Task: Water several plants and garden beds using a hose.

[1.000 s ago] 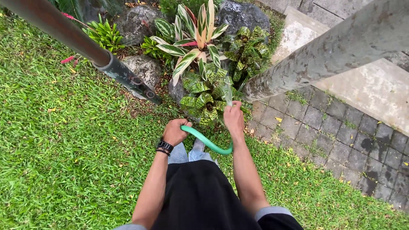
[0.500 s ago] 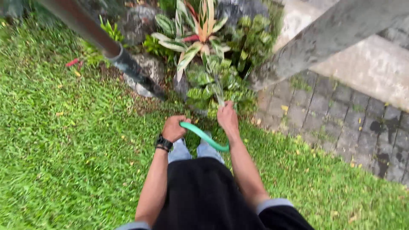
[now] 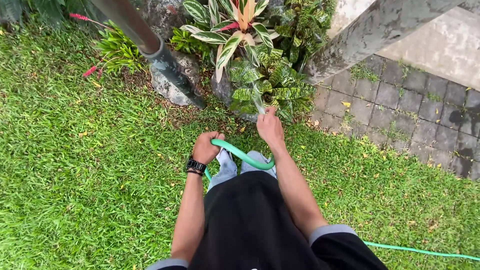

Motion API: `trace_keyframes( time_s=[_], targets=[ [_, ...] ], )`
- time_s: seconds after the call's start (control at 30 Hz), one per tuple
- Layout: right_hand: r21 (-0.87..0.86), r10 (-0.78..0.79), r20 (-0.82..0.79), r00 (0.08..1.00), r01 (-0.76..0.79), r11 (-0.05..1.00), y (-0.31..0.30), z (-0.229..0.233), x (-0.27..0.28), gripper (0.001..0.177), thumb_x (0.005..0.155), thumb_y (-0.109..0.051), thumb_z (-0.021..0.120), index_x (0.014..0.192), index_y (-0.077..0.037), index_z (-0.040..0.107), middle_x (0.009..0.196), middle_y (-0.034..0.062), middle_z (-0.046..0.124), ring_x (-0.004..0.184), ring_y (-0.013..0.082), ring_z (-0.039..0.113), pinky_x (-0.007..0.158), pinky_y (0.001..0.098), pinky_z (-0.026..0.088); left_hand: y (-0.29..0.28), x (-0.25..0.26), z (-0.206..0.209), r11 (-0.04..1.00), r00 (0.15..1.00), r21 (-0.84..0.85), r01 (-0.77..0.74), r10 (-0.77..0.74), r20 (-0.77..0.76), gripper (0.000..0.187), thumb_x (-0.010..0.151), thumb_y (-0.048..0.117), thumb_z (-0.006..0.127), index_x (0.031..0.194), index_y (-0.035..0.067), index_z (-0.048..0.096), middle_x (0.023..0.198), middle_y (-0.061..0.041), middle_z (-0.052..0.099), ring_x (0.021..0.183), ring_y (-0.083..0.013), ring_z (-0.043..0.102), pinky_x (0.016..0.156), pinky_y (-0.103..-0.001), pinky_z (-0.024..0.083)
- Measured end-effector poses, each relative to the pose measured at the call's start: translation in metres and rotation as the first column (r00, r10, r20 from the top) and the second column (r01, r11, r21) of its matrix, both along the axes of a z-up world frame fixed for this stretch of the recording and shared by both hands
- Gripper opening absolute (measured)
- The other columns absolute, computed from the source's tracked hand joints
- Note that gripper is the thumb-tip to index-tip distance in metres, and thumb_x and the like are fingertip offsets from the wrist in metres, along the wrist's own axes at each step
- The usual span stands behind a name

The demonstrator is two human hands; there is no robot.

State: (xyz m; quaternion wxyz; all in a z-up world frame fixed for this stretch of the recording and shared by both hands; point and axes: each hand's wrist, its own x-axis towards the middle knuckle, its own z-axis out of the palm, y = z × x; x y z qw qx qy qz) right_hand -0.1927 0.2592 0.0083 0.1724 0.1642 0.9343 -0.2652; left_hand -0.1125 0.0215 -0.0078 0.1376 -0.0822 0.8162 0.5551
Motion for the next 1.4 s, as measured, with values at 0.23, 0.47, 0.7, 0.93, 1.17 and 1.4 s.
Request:
trace_keyframes(
  time_s=[0.23,0.47,0.7,0.93,1.17,1.4],
  targets=[
    [-0.009,0.036,-0.061,0.998,-0.036,0.999,0.02,-0.01,-0.002,0.038,0.102,-0.029,0.042,0.126,0.001,0.044,0.079,0.0253,0.071,0.071,0.0414,0.069,0.065,0.0553,0.053,0.003,0.017,-0.005,0.999,0.993,-0.03,-0.044,0.04,-0.107,0.034,0.092,0.025,0.07,0.067,0.004,0.058,0.058,-0.012,0.056,0.051,-0.0239,0.052,0.054,-0.039,0.044],
    [-0.026,-0.011,-0.012,1.0,0.01,1.0,0.054,-0.006,0.023,0.038,0.101,-0.027,0.041,0.126,0.001,0.043,0.075,0.0211,0.069,0.064,0.0362,0.069,0.058,0.0522,0.053,0.033,0.041,-0.02,0.989,0.974,-0.143,-0.043,0.01,-0.226,0.039,0.091,0.029,0.07,0.065,0.004,0.055,0.063,-0.016,0.059,0.059,-0.0345,0.059,0.056,-0.046,0.045],
    [-0.001,-0.08,-0.02,0.997,0.08,0.997,0.069,-0.015,0.048,0.041,0.1,-0.028,0.044,0.129,0.002,0.043,0.082,0.0283,0.072,0.074,0.0437,0.071,0.071,0.056,0.055,0.041,0.045,-0.002,0.987,0.995,-0.155,0.046,-0.059,-0.08,0.041,0.091,0.031,0.07,0.062,0.005,0.055,0.057,-0.015,0.059,0.053,-0.0326,0.059,0.055,-0.046,0.046],
    [0.047,-0.255,-0.067,0.965,0.258,0.965,0.09,-0.009,0.074,0.042,0.101,-0.03,0.046,0.128,0.002,0.046,0.086,0.0274,0.072,0.077,0.0431,0.071,0.072,0.0553,0.054,0.041,0.038,0.001,0.974,0.985,-0.149,0.17,-0.171,0.006,0.042,0.092,0.031,0.068,0.06,0.007,0.056,0.054,-0.012,0.059,0.049,-0.0282,0.059,0.055,-0.042,0.047],
    [0.085,-0.308,-0.003,0.951,0.307,0.948,0.056,-0.004,0.112,0.043,0.1,-0.031,0.046,0.13,0.0,0.046,0.087,0.0269,0.072,0.08,0.0447,0.07,0.072,0.0562,0.053,0.015,0.047,-0.022,0.947,0.949,-0.114,0.299,-0.308,-0.067,0.042,0.093,0.032,0.071,0.063,0.006,0.056,0.058,-0.015,0.056,0.053,-0.0337,0.054,0.055,-0.047,0.043],
    [0.061,-0.369,-0.165,0.915,0.383,0.922,0.022,-0.014,0.133,0.041,0.1,-0.028,0.047,0.128,0.002,0.046,0.084,0.0278,0.071,0.079,0.0454,0.071,0.072,0.0561,0.054,-0.057,0.074,-0.025,0.942,0.939,-0.095,0.323,-0.331,-0.092,0.04,0.091,0.027,0.073,0.065,0.004,0.054,0.06,-0.015,0.054,0.054,-0.0327,0.053,0.055,-0.045,0.043]
  ],
)
